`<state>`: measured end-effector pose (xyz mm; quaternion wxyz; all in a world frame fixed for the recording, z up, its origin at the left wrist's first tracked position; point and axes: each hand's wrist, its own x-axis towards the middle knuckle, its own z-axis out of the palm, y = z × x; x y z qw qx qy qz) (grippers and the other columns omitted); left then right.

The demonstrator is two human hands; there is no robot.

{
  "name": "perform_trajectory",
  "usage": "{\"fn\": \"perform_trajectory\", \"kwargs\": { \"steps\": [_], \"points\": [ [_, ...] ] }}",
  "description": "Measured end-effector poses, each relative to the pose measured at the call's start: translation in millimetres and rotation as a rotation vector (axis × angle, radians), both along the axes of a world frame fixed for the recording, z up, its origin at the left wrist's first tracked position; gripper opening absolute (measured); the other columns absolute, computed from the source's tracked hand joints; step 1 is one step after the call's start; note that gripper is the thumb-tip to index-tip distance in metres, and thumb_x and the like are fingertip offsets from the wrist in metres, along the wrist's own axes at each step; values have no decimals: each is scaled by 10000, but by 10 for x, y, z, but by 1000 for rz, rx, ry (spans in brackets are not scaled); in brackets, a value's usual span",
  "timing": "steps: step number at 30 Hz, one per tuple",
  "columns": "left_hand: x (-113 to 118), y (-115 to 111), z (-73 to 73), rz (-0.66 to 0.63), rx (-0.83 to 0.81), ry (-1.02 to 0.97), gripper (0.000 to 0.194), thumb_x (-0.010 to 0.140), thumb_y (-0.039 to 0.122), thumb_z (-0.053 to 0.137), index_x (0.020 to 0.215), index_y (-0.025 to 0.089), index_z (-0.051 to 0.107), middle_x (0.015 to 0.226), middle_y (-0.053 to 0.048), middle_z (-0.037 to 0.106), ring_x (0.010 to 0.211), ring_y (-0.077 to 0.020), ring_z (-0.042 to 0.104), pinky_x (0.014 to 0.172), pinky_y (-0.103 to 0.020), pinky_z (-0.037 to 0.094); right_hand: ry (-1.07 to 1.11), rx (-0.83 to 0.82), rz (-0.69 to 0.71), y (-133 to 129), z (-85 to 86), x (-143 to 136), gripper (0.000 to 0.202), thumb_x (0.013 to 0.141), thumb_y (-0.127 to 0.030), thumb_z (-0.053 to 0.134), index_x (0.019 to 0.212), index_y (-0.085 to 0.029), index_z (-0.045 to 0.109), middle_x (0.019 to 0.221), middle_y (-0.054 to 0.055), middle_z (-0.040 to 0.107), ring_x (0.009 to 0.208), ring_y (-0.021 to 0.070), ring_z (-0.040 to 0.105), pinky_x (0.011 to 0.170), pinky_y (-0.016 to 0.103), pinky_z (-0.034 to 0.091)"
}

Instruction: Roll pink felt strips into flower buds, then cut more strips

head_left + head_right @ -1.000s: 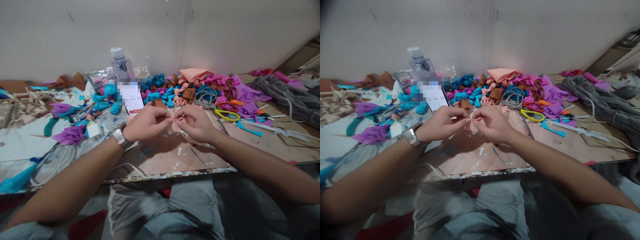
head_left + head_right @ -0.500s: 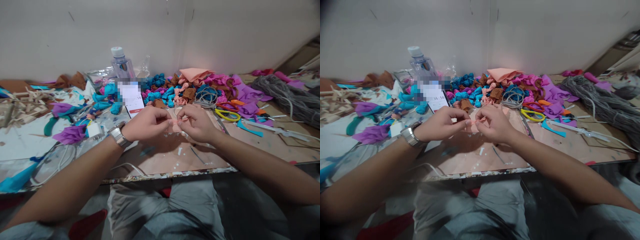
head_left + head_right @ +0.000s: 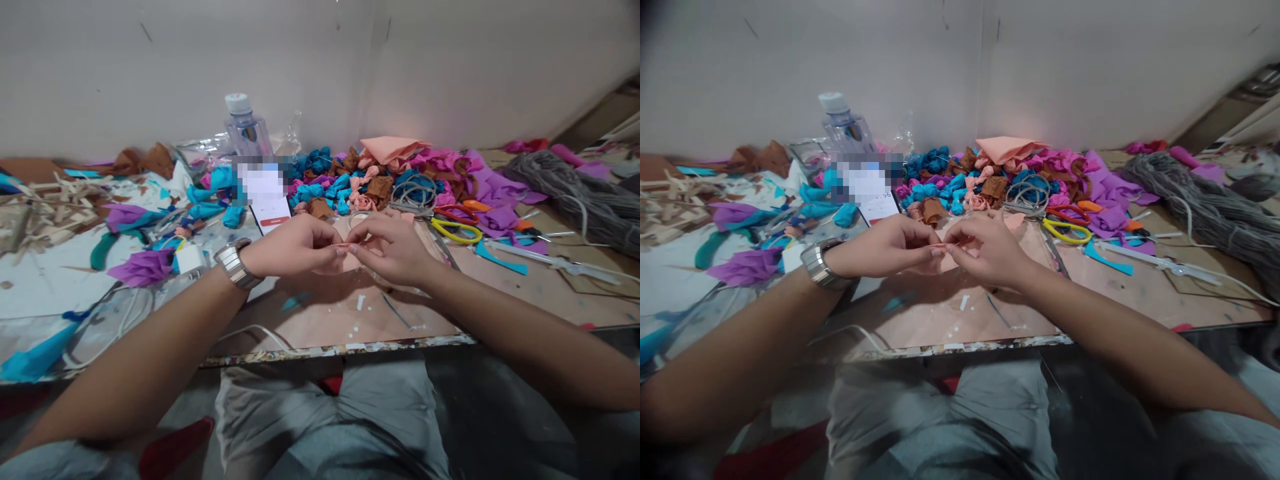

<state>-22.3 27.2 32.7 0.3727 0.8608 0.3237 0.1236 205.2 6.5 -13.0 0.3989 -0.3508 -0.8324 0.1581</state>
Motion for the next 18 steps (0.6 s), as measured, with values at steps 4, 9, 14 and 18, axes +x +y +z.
{"fn": "perform_trajectory", "kwargs": {
  "steps": [4, 9, 14, 18],
  "points": [
    [-7, 13, 19, 16, -67, 40, 344, 932, 422, 594, 870, 119, 742, 670, -11, 669, 569, -96, 530, 522, -197, 356, -1, 54, 0, -24, 14, -19, 40, 889, -198, 687, 875, -213, 721, 832, 16, 761, 811, 196, 677, 819, 377, 411],
    [-10, 0, 63, 28, -145, 109, 332, 893, 424, 625, 808, 117, 719, 592, 15, 577, 526, -82, 451, 481, -197, 291, -19, 145, 8, -26, 31, -16, 52, 900, -216, 665, 864, -219, 703, 831, 15, 765, 818, 203, 682, 866, 404, 395],
    [-20, 17, 70, 3, -264, 46, 314, 897, 391, 609, 861, 109, 745, 715, -34, 692, 578, -101, 539, 514, -197, 350, -57, 194, 62, -19, 17, -3, 50, 901, -219, 664, 910, -226, 713, 826, 11, 762, 815, 196, 670, 853, 392, 397],
    [-36, 39, 67, 24, -325, 38, 293, 884, 371, 610, 869, 110, 742, 715, -40, 693, 576, -102, 536, 524, -201, 367, -53, 203, 90, -23, 8, -7, 64, 913, -225, 660, 930, -234, 722, 844, 14, 767, 818, 193, 669, 870, 396, 404]
  ]
}}
